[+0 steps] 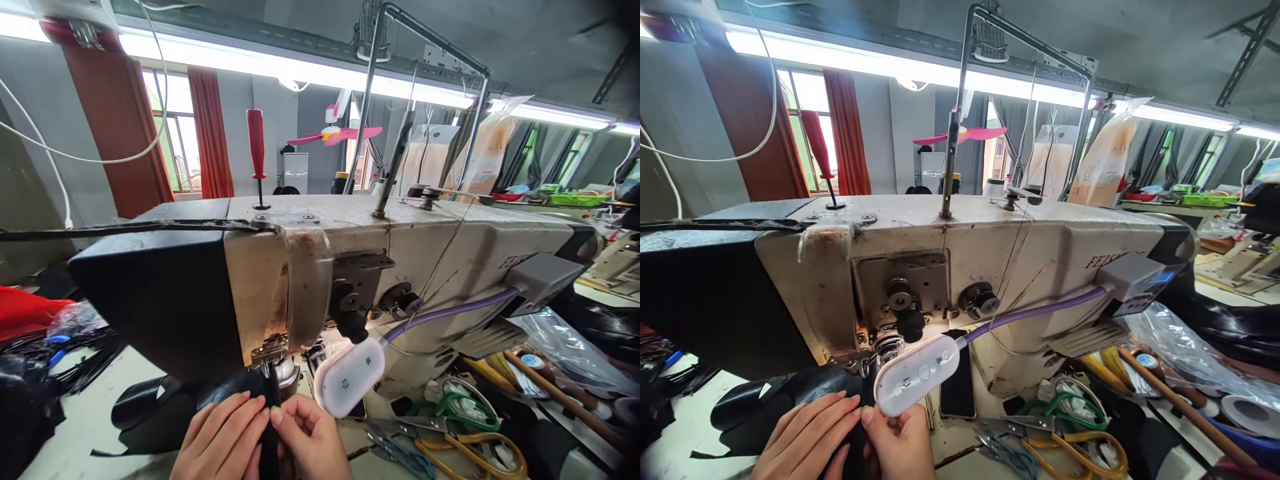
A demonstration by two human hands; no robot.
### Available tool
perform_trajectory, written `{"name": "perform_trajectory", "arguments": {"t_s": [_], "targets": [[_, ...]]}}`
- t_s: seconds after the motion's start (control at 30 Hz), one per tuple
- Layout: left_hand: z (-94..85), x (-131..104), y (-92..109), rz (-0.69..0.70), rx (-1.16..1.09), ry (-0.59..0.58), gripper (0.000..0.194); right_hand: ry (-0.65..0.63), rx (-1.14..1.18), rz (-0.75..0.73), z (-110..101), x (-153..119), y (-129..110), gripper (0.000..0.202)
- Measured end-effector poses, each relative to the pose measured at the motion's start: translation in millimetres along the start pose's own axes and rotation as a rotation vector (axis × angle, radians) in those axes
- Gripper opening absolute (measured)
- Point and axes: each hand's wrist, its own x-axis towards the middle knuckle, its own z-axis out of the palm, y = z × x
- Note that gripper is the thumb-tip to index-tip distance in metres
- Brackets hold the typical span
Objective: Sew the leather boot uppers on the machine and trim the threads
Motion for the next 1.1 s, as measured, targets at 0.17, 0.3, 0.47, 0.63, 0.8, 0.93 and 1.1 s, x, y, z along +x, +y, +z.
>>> {"name": "perform_trajectory", "arguments": {"t_s": [0.17,0.3,0.47,0.63,0.8,0.93,1.1], "targets": [[0.3,1,-2,0.001,0.02,-0.03,0.036,0.02,0.002,-0.073,2,8,2,0.062],[0.7,2,-7,0.025,0.034,-0.041,0.038,-0.035,-0.025,-0.059,-1,15,2,0.062],[2.7,5,-11,0.036,0.075,-0.045,0.038,0.035,-0.031,-0.052,3,20,11,0.065],[6.7,6,-10,0.038,0.093,-0.033,0.038,0.218,-0.04,-0.245,12,25,22,0.06],[4.2,9,-12,0.096,0.178,-0.086,0.04,0.271,-0.511,-0.751,-4,20,2,0.028],[-1.1,11,-16,0.15,0.172,-0.11,0.038,0.143,-1.005,-1.335,-22,9,-31,0.031],[-0.6,11,-16,0.148,0.178,-0.107,0.04,0.082,-1.266,-1.366,-33,8,-44,0.036]]}}
